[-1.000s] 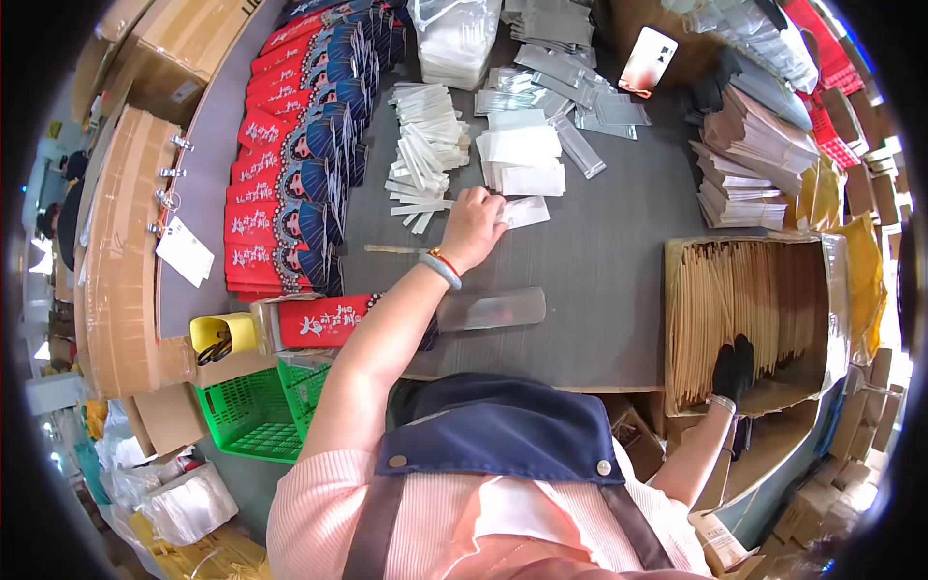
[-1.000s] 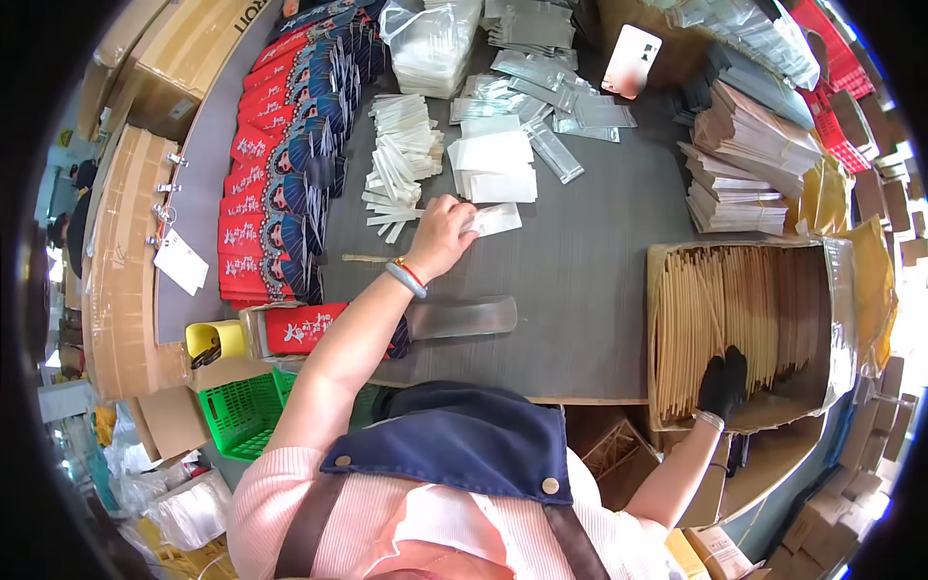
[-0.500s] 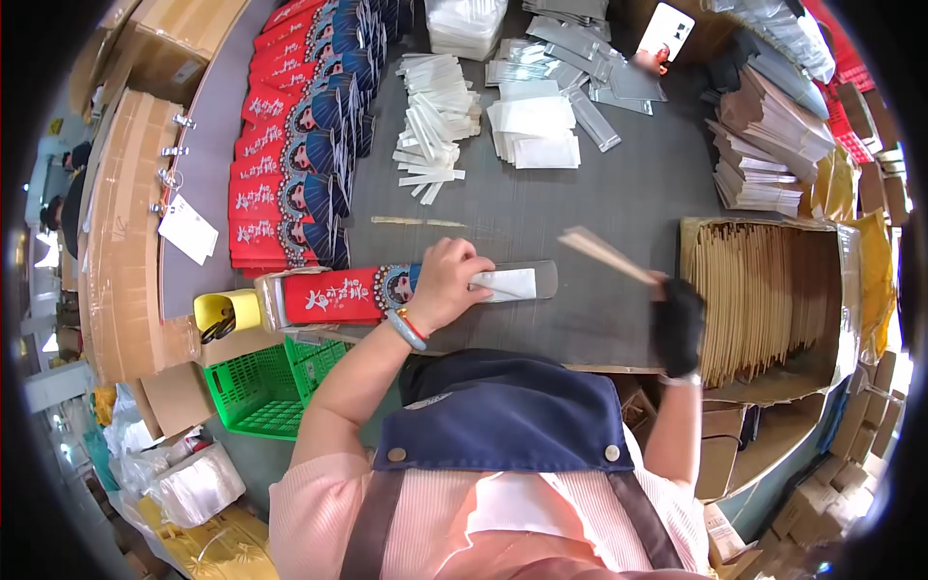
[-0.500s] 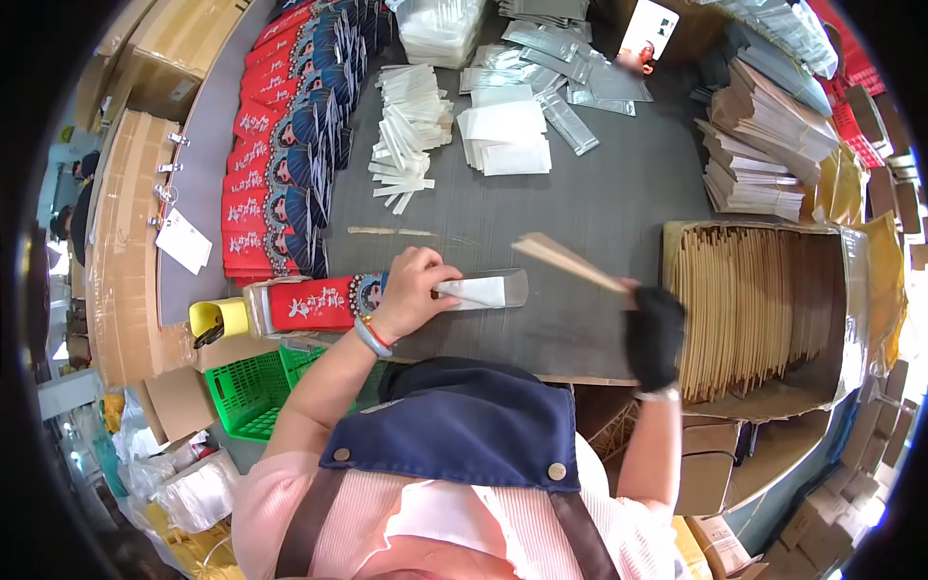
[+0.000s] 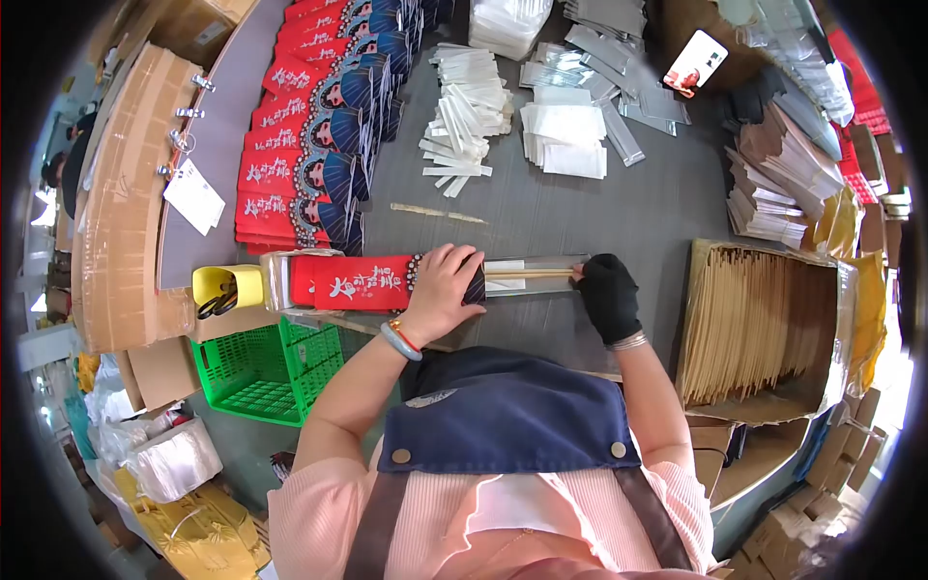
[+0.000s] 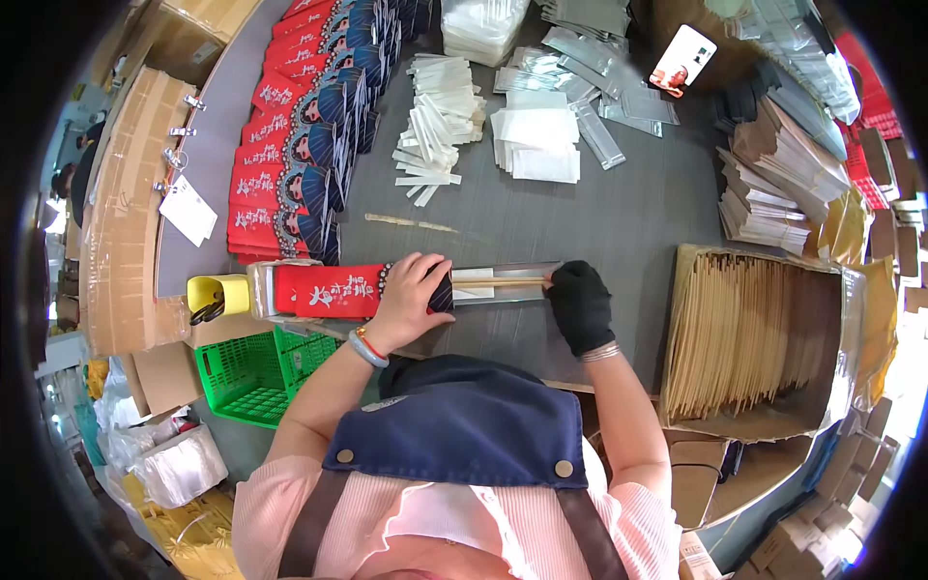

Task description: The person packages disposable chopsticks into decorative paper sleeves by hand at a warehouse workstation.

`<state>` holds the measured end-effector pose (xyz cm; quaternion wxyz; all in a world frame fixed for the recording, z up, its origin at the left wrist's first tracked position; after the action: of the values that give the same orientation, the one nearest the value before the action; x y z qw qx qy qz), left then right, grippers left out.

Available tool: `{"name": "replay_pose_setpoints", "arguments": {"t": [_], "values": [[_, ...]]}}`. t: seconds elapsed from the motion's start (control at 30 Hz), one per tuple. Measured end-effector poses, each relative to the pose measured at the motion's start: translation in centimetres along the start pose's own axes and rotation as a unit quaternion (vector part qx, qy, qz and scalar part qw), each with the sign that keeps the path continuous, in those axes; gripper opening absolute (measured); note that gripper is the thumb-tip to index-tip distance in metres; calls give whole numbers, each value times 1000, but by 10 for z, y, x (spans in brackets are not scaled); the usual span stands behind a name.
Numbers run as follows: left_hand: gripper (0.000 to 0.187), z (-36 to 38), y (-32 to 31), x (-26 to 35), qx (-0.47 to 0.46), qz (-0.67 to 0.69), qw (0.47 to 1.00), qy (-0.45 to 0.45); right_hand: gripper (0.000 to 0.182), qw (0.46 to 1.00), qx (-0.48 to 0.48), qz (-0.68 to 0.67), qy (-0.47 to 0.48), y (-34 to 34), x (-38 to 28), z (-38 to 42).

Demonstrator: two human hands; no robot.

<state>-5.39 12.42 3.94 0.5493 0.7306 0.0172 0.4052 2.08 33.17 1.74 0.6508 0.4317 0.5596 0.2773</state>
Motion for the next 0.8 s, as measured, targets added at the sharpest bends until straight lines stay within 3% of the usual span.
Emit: {"name": "replay_pose_setpoints", "arguments": {"t": [0.03, 0.1, 0.13, 0.17, 0.23, 0.27, 0.33, 0.37, 0.4, 0.43, 0.5, 0.57, 0.63, 0.67, 0.7, 0.77, 0.8], "values": [[82, -2, -4, 0, -5, 1, 1000, 0, 13, 997, -16, -50, -60, -8, 7, 3], [82, -12, -9, 8, -15, -3, 1000, -1, 17, 987, -38, -154, -29, -46, -29, -4], [80, -16, -11, 10, -17, 16, 1000, -5, 22, 956, -86, -280, -14, -58, -60, -3], [79, -17, -11, 12, -30, 15, 999, -9, 30, 945, -58, -318, 60, -37, -92, -4], [78, -19, -7, 15, -51, 14, 998, -16, 48, 986, -56, -154, 36, -29, -77, -6], [61, -21, -8, 19, -67, -10, 997, -42, 52, 993, -61, -62, 84, -23, -80, -9], [48, -23, -22, 27, -167, -44, 983, -57, 59, 976, -71, 117, 167, -18, -85, -7], [41, -25, -24, 32, -215, -63, 972, -65, 60, 977, -72, 113, 165, -12, -83, -7], [26, -32, -4, 44, -180, -72, 977, -91, 61, 977, -72, 108, 167, -6, -82, -8], [25, -36, 17, 51, -167, -63, 979, -103, 62, 978, -75, 100, 168, -1, -82, -5], [23, -48, 72, 52, -142, -44, 981, -124, 61, 988, 31, 70, 133, 59, -76, -5], [27, -60, 118, 27, -90, -40, 987, -125, 59, 992, 67, 64, 89, 79, -61, -5], [37, -59, 163, -3, 89, -153, 980, -92, 59, 994, 71, 72, 47, 78, -47, -4], [49, -44, 167, -19, 144, -221, 964, -30, 59, 991, 62, 99, 69, 75, -56, -2], [53, -28, 153, -35, 181, -184, 966, 1, 60, 991, 62, 93, 73, 70, -57, 0], [71, 4, 89, -49, 168, -9, 982, 84, 60, 992, 53, 84, 78, 57, -58, 8], [81, 19, 57, -41, 138, -32, 981, 132, 61, 992, 38, 94, 70, 53, -60, 9]]}}
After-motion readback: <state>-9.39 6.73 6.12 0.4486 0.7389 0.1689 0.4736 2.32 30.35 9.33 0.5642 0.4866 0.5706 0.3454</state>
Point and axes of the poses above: each hand's wrist, its own z-axis away from the middle knuckle, its own y-axis out of the back of the hand, x = y × z, the point moved 10 cm from there along -z, towards the middle knuckle, and after that the axes turned 7 degrees about z, right-handed, at the moved point
